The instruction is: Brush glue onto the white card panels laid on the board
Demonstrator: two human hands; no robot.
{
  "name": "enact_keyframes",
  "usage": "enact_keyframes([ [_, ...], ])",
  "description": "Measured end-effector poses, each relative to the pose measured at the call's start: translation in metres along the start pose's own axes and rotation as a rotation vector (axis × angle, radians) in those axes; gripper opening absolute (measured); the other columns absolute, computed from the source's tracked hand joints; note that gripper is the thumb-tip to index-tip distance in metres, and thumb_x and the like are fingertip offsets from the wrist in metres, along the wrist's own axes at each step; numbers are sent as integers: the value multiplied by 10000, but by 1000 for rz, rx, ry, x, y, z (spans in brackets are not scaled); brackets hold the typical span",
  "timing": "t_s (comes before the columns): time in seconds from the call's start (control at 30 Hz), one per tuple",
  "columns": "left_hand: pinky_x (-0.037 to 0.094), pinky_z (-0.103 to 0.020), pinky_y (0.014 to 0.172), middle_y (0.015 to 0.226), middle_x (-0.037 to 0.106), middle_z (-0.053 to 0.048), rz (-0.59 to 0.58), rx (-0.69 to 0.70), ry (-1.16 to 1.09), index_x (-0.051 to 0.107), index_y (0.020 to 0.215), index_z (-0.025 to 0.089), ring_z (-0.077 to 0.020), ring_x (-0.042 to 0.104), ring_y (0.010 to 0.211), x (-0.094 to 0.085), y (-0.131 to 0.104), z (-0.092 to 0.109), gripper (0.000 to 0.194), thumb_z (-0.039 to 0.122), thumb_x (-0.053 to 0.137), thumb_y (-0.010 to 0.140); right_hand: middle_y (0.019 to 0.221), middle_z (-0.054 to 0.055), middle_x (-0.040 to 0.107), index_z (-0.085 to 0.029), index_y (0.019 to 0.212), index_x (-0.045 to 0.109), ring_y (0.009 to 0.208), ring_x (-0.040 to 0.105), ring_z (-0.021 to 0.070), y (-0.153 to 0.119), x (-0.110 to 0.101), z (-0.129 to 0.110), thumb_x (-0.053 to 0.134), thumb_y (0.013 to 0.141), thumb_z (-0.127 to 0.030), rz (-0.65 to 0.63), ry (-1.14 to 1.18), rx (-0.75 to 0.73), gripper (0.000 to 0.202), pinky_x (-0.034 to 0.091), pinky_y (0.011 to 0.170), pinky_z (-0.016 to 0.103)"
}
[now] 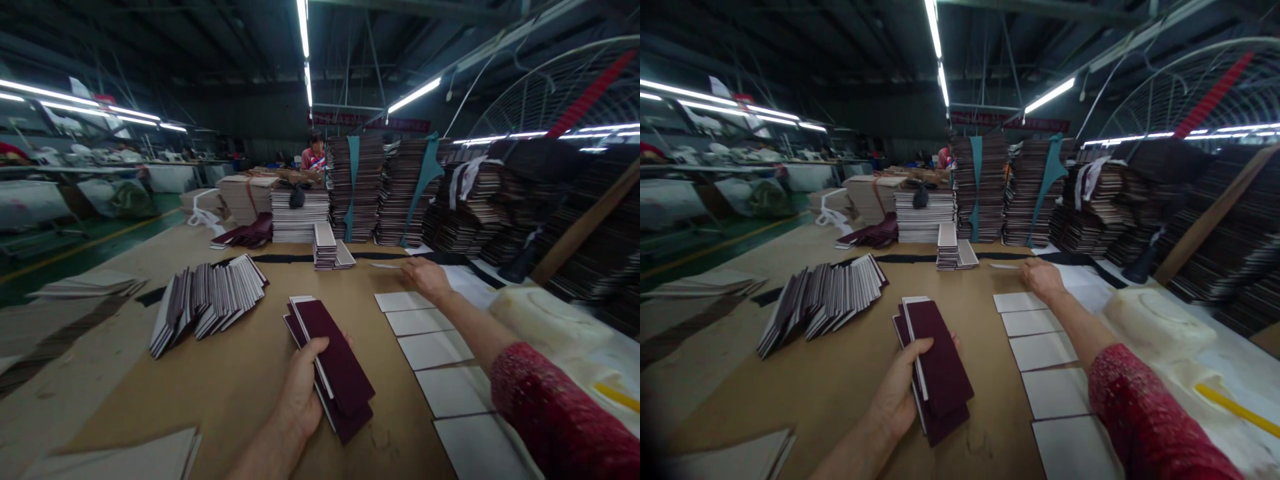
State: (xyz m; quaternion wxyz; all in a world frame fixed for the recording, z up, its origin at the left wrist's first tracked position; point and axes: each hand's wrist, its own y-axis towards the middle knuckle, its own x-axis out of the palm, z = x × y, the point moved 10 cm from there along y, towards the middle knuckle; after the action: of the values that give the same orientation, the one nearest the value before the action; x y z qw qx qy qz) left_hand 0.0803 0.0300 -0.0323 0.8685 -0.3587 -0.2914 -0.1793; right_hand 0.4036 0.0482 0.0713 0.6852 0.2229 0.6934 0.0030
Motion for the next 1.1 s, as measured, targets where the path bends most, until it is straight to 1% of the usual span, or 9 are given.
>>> enact_keyframes([
  [0.13,636,-360,661,997,770,-235,28,52,71,703,1094,1,-268,762,765,-4,2,4,290,136,610,855,1196,94,654,-167,1104,670,1090,628,230,-2,47,-9,634,981,-348,-150,-141,-75,223,515,967,453],
  [0.2,633,-354,626,969,776,-224,36,53,95,715,1066,12,-258,755,714,-5,4,2,270,137,622,846,1206,103,650,-155,1125,665,1099,628,238,-3,58,-12,645,974,-350,-201,-175,-93,247,517,968,459],
  [0.3,630,-357,599,937,782,-205,37,68,109,721,1042,30,-248,744,661,-5,6,2,250,134,643,828,1224,112,646,-151,1134,666,1119,622,244,-3,62,-11,646,973,-359,-247,-166,-87,263,505,988,468],
  [0.47,628,-353,611,897,784,-178,59,124,110,730,983,56,-239,738,655,-7,6,7,225,126,678,777,1225,100,654,-160,1116,673,1153,610,255,-6,50,-26,652,967,-365,-267,46,-63,254,467,1030,510],
  [0.6,611,-361,593,836,777,-147,12,171,144,731,946,80,-234,715,623,-2,6,8,241,149,703,717,1268,103,666,-200,1171,682,1203,595,256,-34,34,-76,538,1006,-380,-247,406,-57,284,438,1069,478],
  [0.7,583,-329,578,742,753,-90,-20,253,195,726,917,108,-210,684,594,2,4,13,248,187,737,682,1111,63,735,-237,1155,710,1021,680,229,-74,29,-125,409,1011,-523,-315,707,-42,440,548,886,375],
  [0.8,527,-265,540,692,726,-56,-38,322,245,722,836,117,-171,640,562,4,-2,18,221,231,790,659,903,49,739,-217,1015,742,846,688,212,-110,25,-162,443,934,-644,-372,914,-8,527,551,702,313],
  [0.93,493,-239,539,692,723,-40,-51,421,336,728,827,133,-163,624,582,8,-20,25,234,268,831,666,713,23,658,-207,838,726,668,607,179,-132,14,-175,599,799,-652,-332,1043,97,464,486,604,288],
  [1.1,532,-258,658,859,777,-69,-66,512,442,770,924,152,-224,685,766,10,-56,28,296,258,862,664,772,19,669,-222,864,731,677,565,178,-152,-3,-174,683,726,-623,-241,1108,188,427,458,641,301],
])
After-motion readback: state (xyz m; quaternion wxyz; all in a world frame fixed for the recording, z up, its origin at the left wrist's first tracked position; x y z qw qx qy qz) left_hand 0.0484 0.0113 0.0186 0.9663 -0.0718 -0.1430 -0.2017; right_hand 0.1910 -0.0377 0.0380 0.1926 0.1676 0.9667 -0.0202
